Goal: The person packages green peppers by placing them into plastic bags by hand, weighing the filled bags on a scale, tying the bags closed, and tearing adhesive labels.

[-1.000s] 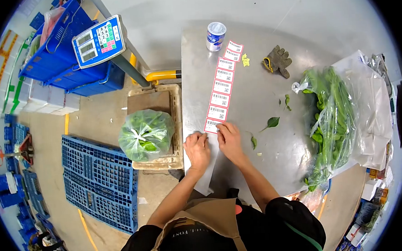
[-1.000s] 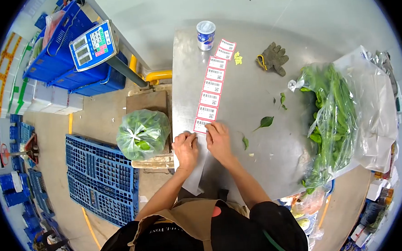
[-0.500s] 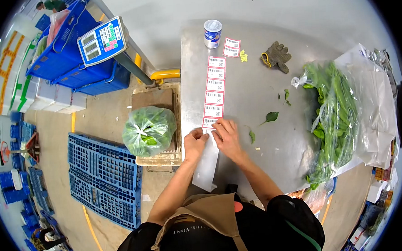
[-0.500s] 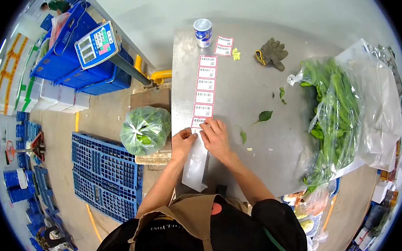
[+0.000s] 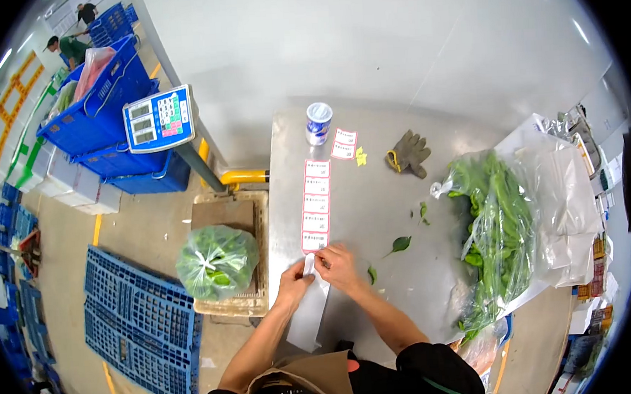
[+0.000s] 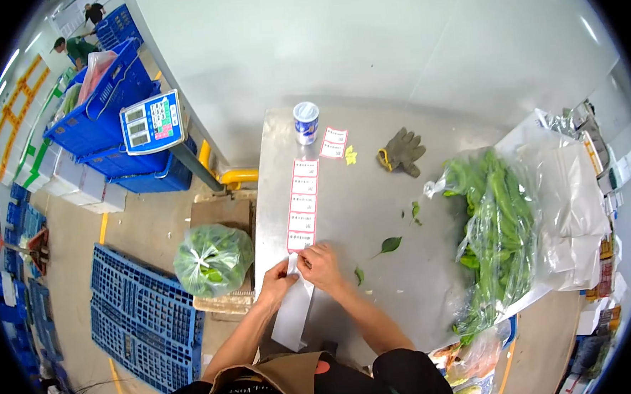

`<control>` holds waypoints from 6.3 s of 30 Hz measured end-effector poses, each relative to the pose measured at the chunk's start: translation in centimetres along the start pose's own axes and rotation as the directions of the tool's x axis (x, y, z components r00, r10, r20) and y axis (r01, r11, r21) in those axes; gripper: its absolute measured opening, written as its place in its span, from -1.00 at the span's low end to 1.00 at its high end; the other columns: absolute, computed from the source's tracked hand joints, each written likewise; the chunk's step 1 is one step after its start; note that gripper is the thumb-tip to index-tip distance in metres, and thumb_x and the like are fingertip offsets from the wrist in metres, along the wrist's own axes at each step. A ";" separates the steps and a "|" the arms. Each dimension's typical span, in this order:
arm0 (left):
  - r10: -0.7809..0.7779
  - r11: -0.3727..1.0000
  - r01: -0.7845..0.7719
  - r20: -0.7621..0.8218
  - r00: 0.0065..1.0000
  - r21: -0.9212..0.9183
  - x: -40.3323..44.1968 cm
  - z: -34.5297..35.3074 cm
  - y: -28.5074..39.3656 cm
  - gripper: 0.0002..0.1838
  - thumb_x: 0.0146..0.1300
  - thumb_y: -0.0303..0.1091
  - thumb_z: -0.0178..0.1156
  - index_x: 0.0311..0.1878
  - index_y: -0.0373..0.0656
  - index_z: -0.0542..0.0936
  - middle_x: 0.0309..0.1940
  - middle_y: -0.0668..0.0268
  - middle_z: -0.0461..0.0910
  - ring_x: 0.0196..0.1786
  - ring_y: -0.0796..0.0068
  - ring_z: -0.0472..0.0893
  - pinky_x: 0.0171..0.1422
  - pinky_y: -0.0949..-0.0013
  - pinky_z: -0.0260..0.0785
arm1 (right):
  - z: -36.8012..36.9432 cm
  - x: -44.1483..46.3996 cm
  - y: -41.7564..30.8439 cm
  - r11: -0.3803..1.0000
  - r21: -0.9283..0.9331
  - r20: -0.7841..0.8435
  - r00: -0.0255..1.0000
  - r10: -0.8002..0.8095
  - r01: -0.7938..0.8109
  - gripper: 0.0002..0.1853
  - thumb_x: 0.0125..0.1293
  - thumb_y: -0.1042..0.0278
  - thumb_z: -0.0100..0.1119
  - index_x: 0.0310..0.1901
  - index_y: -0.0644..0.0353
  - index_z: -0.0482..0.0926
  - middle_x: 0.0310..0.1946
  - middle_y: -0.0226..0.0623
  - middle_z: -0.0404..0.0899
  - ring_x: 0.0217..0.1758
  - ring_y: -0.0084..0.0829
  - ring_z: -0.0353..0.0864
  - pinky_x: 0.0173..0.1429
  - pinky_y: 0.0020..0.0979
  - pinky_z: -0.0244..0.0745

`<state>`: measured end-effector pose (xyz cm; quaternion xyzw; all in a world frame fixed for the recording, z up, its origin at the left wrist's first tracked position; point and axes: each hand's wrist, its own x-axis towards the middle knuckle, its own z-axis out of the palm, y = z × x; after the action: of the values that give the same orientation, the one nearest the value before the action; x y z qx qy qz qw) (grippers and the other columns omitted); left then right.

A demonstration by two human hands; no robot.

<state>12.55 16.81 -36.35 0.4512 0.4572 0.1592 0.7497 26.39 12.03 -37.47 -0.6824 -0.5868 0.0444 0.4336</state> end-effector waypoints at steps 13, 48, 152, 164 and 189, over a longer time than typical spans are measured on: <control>0.343 0.856 -0.260 -0.113 0.933 0.448 -1.1 -2.3 -1.2 -0.59 0.02 -0.32 0.29 -0.04 -0.21 0.49 -0.33 0.12 0.54 -0.20 0.11 0.55 -0.10 0.19 0.40 | 3.3 14.2 -4.8 0.975 0.115 -0.218 0.953 0.210 -0.189 -0.90 0.17 0.49 0.13 -0.31 0.31 0.59 -0.45 -0.23 0.58 -0.46 -0.43 0.52 -0.34 -0.47 0.37; 0.429 0.386 0.033 -0.211 0.878 0.922 9.4 -30.2 -6.9 -0.46 -0.10 -0.51 0.16 0.07 -0.08 0.39 -0.13 0.11 0.50 -0.01 0.06 0.47 0.00 0.16 0.40 | 15.5 7.1 -5.5 0.898 -0.288 0.527 0.838 -0.141 0.332 -0.50 0.13 0.32 0.15 0.13 0.23 0.36 0.10 -0.10 0.39 0.15 -0.13 0.34 0.35 0.06 -0.03; -0.479 0.502 -0.247 0.504 0.719 0.829 -19.3 9.6 -26.5 -0.84 0.28 -0.47 0.09 -0.14 -0.34 0.54 -0.31 0.24 0.62 -0.22 0.52 0.61 -0.11 0.47 0.45 | 1.3 -51.8 17.0 0.332 0.459 -0.363 0.167 0.917 -0.824 -0.82 0.06 0.36 0.08 -0.40 0.30 0.59 -0.49 -0.01 0.59 -0.34 0.03 0.58 -0.25 -0.11 0.47; -0.596 0.369 -0.131 0.342 0.726 0.920 -11.7 18.1 -33.3 -0.83 0.34 -0.47 0.02 -0.08 -0.35 0.49 -0.24 0.25 0.58 -0.18 0.55 0.59 -0.03 0.51 0.41 | 6.7 -48.9 32.8 0.214 -0.070 -0.274 0.225 0.935 -0.974 -0.82 -0.03 0.29 0.15 -0.38 0.14 0.64 -0.29 -0.22 0.54 -0.09 -0.26 0.45 0.08 -0.24 0.17; 0.053 0.440 0.009 -0.036 0.998 0.898 3.7 19.7 -42.9 -0.61 0.29 -0.21 0.08 -0.17 -0.48 0.48 -0.34 0.09 0.56 -0.36 0.33 0.54 -0.32 0.29 0.40 | 0.4 -47.7 28.4 0.491 0.328 -0.386 0.360 0.849 -0.807 -0.80 0.15 0.40 0.06 -0.18 0.12 0.54 -0.22 -0.26 0.47 -0.10 -0.25 0.47 -0.05 -0.13 0.23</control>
<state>23.40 -14.43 -70.17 0.7804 0.4881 -0.0842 0.3816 33.15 -25.94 -77.44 -0.8508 -0.0259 0.1017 0.5149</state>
